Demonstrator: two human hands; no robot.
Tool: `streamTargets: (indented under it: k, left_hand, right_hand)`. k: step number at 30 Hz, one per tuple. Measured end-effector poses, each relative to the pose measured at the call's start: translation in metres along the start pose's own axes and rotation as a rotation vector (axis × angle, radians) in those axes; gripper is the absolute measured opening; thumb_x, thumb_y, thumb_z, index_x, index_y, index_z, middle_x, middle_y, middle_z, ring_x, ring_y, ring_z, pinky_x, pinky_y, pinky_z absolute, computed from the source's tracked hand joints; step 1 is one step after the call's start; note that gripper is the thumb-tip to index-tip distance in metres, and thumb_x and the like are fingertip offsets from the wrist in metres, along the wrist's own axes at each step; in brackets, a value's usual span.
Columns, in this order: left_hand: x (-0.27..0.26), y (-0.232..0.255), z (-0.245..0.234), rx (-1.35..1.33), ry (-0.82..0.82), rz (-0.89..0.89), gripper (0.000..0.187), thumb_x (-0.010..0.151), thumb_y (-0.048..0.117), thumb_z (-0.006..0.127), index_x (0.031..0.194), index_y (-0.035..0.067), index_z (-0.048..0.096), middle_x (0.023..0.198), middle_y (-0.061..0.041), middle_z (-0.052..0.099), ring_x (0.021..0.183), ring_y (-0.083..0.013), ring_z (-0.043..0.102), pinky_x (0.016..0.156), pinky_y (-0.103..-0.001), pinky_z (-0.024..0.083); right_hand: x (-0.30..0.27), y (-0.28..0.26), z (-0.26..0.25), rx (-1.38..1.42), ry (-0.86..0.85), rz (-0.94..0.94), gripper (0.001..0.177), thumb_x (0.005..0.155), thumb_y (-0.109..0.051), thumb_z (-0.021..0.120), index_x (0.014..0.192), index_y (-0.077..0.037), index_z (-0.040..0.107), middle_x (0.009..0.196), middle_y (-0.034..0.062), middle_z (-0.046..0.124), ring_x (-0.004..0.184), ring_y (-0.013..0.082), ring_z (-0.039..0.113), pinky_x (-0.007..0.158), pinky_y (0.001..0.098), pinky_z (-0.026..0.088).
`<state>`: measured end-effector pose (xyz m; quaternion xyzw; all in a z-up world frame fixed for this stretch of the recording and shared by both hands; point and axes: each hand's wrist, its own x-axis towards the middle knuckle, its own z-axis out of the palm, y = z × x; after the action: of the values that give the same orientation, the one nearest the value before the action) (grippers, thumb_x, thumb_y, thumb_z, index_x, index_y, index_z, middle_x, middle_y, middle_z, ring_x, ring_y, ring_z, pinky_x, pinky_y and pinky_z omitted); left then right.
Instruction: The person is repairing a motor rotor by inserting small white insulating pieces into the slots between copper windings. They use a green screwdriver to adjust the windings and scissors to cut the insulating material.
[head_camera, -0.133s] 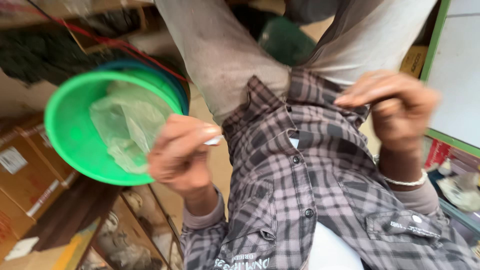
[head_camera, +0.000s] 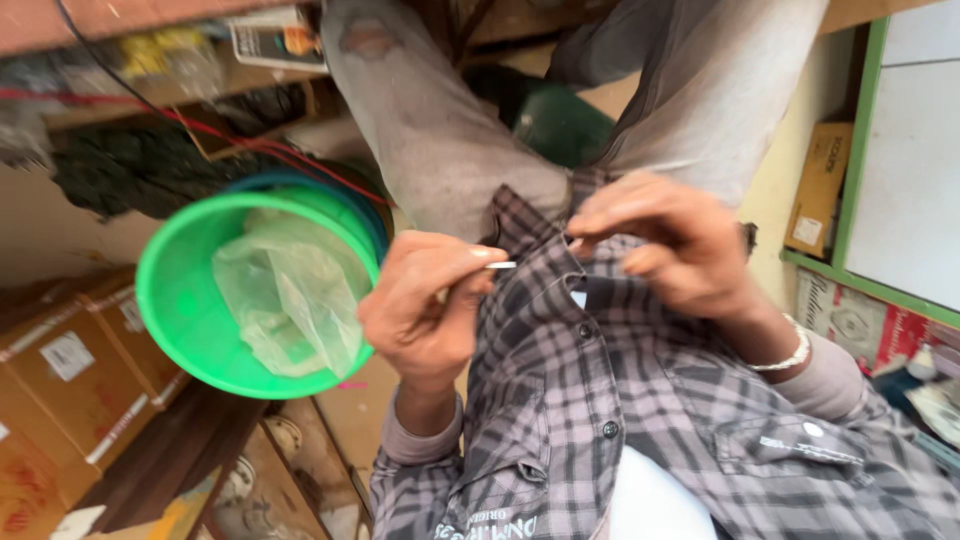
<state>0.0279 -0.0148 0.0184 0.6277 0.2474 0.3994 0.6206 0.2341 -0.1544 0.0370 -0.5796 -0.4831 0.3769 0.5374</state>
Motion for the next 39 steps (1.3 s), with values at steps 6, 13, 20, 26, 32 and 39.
streamTargets:
  k: [6, 13, 20, 26, 32, 39]
  left_hand:
    - [0.016, -0.005, 0.030, 0.100, -0.150, -0.003, 0.017, 0.094, -0.010, 0.072, 0.107, 0.000, 0.072, 0.096, -0.010, 0.072, 0.081, -0.0179, 0.071, 0.070, -0.026, 0.056]
    - [0.041, -0.007, 0.067, 0.325, -0.201, 0.021, 0.020, 0.088, -0.009, 0.072, 0.106, 0.001, 0.072, 0.095, -0.010, 0.072, 0.081, -0.0211, 0.074, 0.069, -0.029, 0.058]
    - [0.026, -0.046, 0.110, 0.367, -0.241, -0.015, 0.014, 0.093, -0.002, 0.071, 0.107, 0.001, 0.069, 0.095, -0.013, 0.069, 0.089, -0.0304, 0.071, 0.077, -0.037, 0.057]
    - [0.102, 0.003, 0.075, 0.608, 0.113, 0.340, 0.005, 0.092, 0.007, 0.070, 0.096, 0.005, 0.073, 0.099, -0.008, 0.071, 0.092, -0.0266, 0.071, 0.081, -0.035, 0.058]
    - [0.051, -0.007, -0.005, 0.398, 0.658, -0.231, 0.009, 0.109, 0.011, 0.062, 0.111, 0.003, 0.065, 0.106, -0.003, 0.069, 0.086, -0.0112, 0.066, 0.072, -0.027, 0.058]
    - [-0.016, -0.084, 0.076, -0.089, 0.115, -0.477, 0.025, 0.093, 0.015, 0.075, 0.116, 0.007, 0.069, 0.103, -0.003, 0.072, 0.088, -0.0113, 0.072, 0.073, -0.027, 0.060]
  right_hand:
    - [0.016, 0.020, 0.012, -0.146, 0.060, -0.123, 0.029, 0.093, -0.011, 0.078, 0.116, -0.002, 0.063, 0.108, 0.0147, 0.070, 0.098, 0.0251, 0.073, 0.086, 0.0330, 0.061]
    - [0.021, 0.038, -0.023, -0.279, 0.117, -0.173, 0.026, 0.087, 0.001, 0.079, 0.108, -0.003, 0.064, 0.099, 0.0124, 0.074, 0.089, 0.0231, 0.076, 0.076, 0.0291, 0.061]
    - [0.014, 0.052, -0.069, -0.334, 0.146, 0.092, 0.017, 0.087, 0.005, 0.078, 0.101, 0.000, 0.070, 0.097, 0.0117, 0.075, 0.087, 0.0191, 0.075, 0.075, 0.0291, 0.059]
    - [0.027, 0.066, -0.095, -0.096, 0.150, -0.172, 0.012, 0.103, 0.010, 0.075, 0.108, 0.007, 0.064, 0.103, 0.0197, 0.073, 0.092, 0.0215, 0.075, 0.080, 0.0303, 0.066]
    - [0.040, 0.070, -0.093, 0.060, 0.094, -0.101, 0.012, 0.105, 0.010, 0.072, 0.110, 0.008, 0.061, 0.102, 0.0224, 0.072, 0.090, 0.0214, 0.077, 0.078, 0.0321, 0.069]
    - [0.043, 0.092, -0.044, -0.111, -0.121, -0.020, 0.017, 0.099, 0.012, 0.076, 0.104, 0.005, 0.061, 0.099, 0.0199, 0.072, 0.087, 0.0197, 0.073, 0.074, 0.0247, 0.062]
